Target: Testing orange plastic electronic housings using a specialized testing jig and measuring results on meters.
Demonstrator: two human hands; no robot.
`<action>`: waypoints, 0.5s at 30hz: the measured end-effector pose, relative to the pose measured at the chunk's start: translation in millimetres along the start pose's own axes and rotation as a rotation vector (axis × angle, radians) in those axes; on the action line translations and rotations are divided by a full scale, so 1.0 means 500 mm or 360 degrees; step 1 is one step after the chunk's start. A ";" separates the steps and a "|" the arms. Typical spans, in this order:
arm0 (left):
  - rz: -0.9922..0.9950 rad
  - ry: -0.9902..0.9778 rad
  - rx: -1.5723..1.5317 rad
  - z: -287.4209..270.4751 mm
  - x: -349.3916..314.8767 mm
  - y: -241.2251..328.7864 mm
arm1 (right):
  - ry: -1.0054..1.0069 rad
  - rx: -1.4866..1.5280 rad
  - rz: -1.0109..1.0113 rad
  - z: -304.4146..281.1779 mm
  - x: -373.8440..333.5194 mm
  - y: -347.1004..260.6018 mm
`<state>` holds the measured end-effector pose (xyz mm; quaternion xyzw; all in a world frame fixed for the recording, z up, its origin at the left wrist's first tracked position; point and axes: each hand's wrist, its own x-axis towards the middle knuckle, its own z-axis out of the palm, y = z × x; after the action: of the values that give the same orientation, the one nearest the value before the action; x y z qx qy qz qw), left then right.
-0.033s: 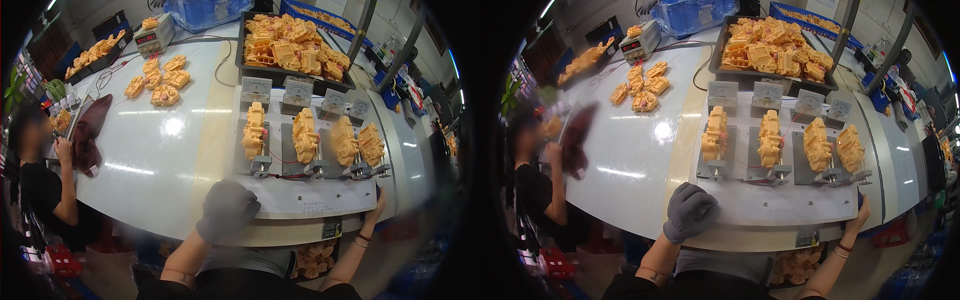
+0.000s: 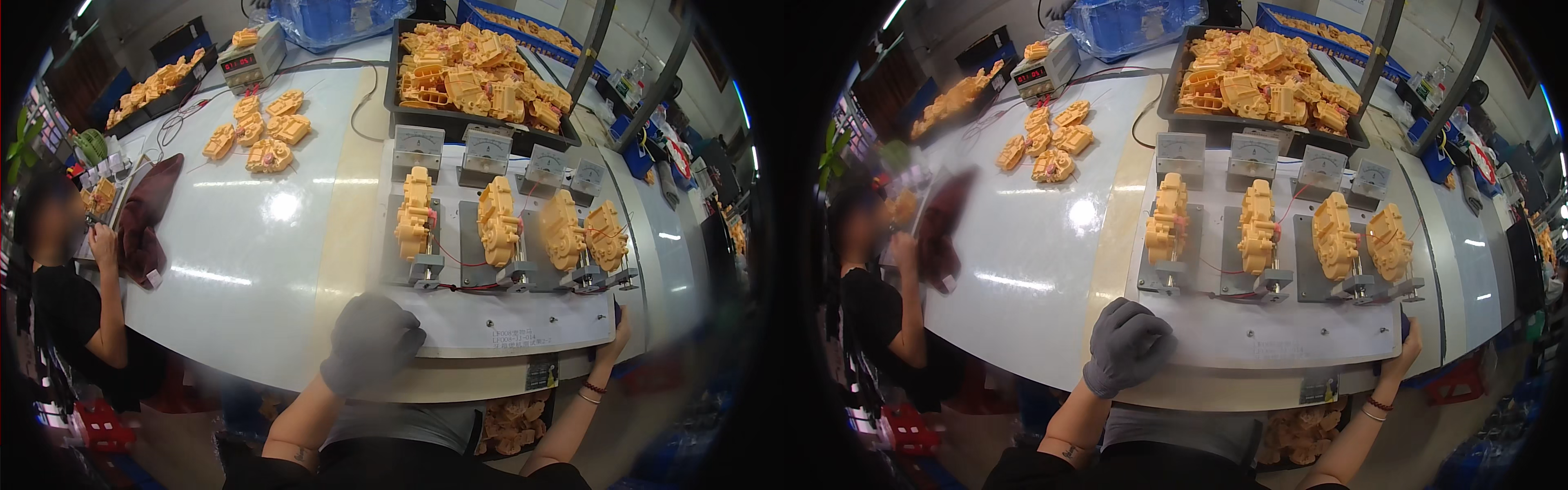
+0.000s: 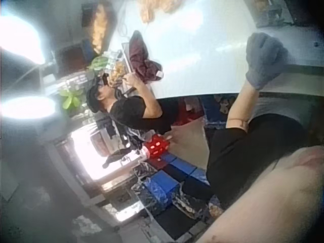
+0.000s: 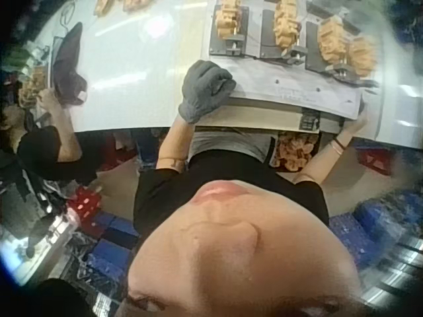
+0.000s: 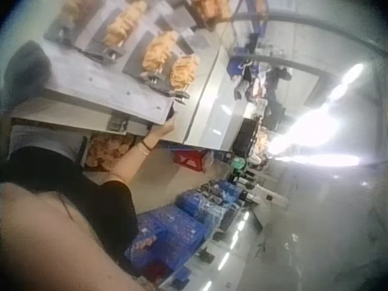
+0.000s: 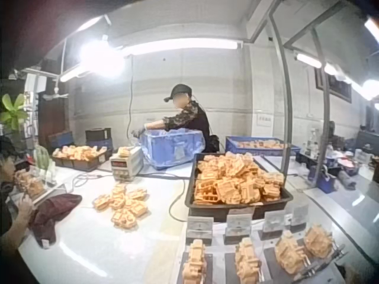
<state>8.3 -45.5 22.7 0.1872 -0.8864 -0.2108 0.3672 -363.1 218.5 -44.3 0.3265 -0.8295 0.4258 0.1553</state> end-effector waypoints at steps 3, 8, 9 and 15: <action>-0.0009 0.0013 0.0005 0.003 -0.001 -0.001 | 0.0030 -0.0072 -0.0033 -0.002 0.001 0.003; -0.0019 0.0011 0.0004 0.003 -0.003 -0.003 | 0.0048 -0.0055 0.0016 0.001 -0.002 0.000; -0.0029 0.0008 0.0011 0.003 -0.003 -0.002 | 0.0044 -0.0048 0.0037 0.000 -0.002 0.000; -0.0026 0.0015 0.0013 0.002 -0.003 0.000 | 0.0023 -0.0039 0.0036 -0.001 -0.001 -0.002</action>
<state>8.3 -44.6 21.3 0.1970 -0.8840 -0.2094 0.3687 -362.0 218.7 -43.8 0.3119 -0.8371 0.4197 0.1605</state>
